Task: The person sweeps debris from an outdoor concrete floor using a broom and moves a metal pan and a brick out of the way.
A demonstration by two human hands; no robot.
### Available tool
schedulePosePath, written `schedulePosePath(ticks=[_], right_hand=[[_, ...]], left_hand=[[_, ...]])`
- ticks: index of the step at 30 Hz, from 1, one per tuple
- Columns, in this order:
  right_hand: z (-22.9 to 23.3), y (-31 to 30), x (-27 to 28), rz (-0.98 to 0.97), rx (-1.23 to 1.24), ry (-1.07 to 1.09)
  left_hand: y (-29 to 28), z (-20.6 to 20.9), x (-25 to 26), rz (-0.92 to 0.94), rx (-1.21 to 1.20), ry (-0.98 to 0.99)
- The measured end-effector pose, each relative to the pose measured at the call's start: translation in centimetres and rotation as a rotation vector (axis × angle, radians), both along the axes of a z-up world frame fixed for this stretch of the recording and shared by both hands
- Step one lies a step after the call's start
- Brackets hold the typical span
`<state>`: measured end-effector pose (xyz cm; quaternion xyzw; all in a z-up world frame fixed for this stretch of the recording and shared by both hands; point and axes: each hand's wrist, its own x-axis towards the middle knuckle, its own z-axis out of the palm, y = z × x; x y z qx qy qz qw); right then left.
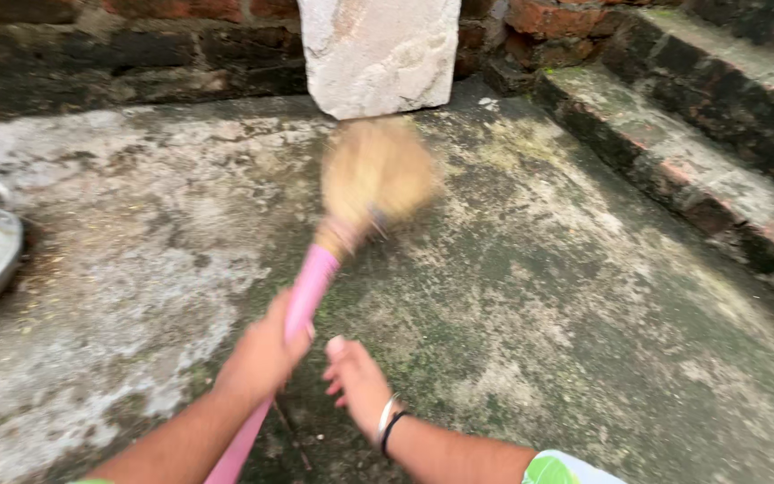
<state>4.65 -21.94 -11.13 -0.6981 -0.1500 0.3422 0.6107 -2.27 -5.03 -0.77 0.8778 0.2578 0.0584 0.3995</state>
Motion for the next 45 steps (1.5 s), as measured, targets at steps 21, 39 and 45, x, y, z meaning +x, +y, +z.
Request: schedulePosePath(ticks=[21, 39, 45], right_hand=[[-2.1, -7.5, 6.3, 0.151, -0.356, 0.204], [-0.8, -9.1, 9.6, 0.341, -0.454, 0.095], [6.5, -6.8, 9.1, 0.353, -0.331, 0.263]], left_hand=[[6.4, -8.0, -0.6, 0.482, 0.091, 0.226], [2.5, -3.6, 5.6, -0.050, 0.334, 0.549], [1.9, -3.3, 7.9, 0.742, -0.515, -0.230]])
